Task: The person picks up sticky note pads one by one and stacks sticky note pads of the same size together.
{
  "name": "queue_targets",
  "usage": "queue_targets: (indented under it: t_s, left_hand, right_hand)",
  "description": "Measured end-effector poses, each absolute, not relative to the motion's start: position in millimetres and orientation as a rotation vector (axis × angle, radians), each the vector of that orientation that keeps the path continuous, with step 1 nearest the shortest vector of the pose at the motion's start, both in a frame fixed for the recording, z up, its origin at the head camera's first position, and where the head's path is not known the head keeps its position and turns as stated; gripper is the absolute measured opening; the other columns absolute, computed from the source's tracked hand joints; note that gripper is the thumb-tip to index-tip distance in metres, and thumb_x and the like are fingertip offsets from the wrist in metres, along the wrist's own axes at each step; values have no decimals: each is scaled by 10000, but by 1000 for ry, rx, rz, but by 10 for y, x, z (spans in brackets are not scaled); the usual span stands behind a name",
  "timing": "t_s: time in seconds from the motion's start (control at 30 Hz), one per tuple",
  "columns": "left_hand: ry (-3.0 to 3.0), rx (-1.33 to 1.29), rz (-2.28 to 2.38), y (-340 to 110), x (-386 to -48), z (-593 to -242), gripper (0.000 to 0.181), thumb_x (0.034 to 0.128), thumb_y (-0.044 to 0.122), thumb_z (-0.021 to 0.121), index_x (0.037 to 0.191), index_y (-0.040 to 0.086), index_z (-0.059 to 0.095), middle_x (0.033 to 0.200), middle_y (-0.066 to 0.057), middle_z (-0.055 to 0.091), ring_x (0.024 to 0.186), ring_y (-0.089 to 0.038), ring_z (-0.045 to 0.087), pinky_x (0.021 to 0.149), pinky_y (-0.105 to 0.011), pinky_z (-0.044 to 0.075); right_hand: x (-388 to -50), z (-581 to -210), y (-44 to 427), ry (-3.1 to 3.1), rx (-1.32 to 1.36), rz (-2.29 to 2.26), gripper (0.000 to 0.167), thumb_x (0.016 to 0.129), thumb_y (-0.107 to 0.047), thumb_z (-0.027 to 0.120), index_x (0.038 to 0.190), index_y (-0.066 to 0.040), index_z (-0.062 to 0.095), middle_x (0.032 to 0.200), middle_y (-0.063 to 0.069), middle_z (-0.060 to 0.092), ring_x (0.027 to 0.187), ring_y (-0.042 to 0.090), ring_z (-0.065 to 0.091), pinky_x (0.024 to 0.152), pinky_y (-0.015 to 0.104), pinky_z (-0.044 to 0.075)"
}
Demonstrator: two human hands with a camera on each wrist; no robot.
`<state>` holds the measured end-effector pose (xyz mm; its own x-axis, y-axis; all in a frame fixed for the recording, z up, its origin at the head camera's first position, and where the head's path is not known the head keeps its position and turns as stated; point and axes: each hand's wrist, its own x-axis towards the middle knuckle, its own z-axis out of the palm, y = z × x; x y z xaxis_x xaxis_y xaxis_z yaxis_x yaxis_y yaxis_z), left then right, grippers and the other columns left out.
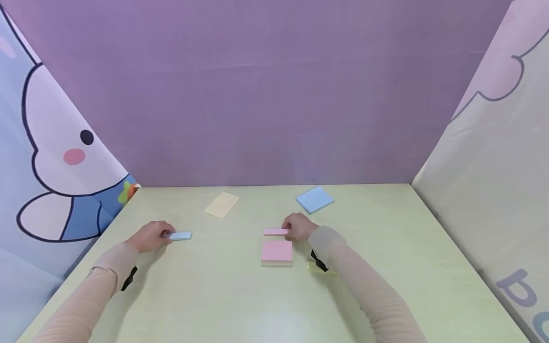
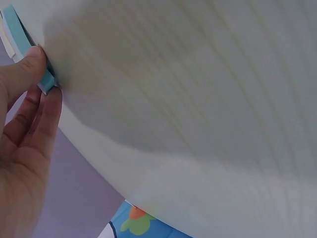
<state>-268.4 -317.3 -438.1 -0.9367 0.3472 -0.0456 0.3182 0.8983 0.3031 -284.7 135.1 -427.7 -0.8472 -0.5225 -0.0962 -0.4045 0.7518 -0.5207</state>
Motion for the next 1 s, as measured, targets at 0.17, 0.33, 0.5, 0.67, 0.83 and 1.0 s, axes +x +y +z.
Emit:
queue_targets:
  t_s: [0.17, 0.33, 0.5, 0.67, 0.83, 1.0]
  left_hand:
    - [2964, 510, 435, -3119, -2698, -4376, 186, 783, 68, 676, 962, 21, 665, 867, -64, 638, 737, -182, 518, 732, -399, 465]
    - [2966, 534, 433, -3053, -2696, -4368, 189, 779, 68, 678, 962, 23, 666, 876, -67, 649, 744, -179, 534, 737, -403, 470]
    - [2965, 567, 430, -2976, -2693, -4343, 182, 773, 70, 676, 951, 32, 668, 861, -54, 645, 730, -166, 521, 717, -385, 463]
    - [2982, 644, 407, -2863, -2698, -4293, 162, 762, 72, 679, 922, 44, 673, 838, -46, 644, 719, -152, 523, 703, -369, 462]
    - [3009, 712, 412, -2741, -2689, -4230, 144, 753, 59, 683, 896, 37, 681, 827, -57, 656, 723, -161, 556, 687, -363, 471]
    - [3009, 715, 424, -2619, -2682, -4162, 152, 757, 42, 678, 908, 21, 686, 844, -80, 669, 750, -195, 588, 697, -373, 486]
  right_hand:
    - [-2861, -4279, 1344, 2724, -736, -715, 221, 739, -41, 709, 957, -36, 672, 853, 27, 636, 777, 125, 534, 729, 264, 458]
    - [-2867, -4279, 1347, 2723, -725, -719, 218, 743, -43, 708, 957, -36, 672, 854, 27, 635, 778, 128, 536, 729, 272, 460]
    - [-2870, -4301, 1362, 2721, -710, -730, 227, 737, -45, 713, 960, -37, 670, 861, 28, 636, 787, 129, 544, 732, 272, 466]
    - [-2879, -4322, 1372, 2728, -712, -735, 223, 731, -49, 720, 949, -39, 674, 856, 25, 636, 790, 128, 545, 738, 272, 467]
    - [-2878, -4324, 1373, 2736, -716, -730, 222, 729, -51, 723, 946, -42, 676, 854, 24, 640, 793, 126, 550, 745, 269, 469]
    - [-2868, -4310, 1368, 2725, -716, -741, 222, 729, -38, 720, 945, -38, 674, 853, 32, 638, 790, 135, 545, 744, 272, 467]
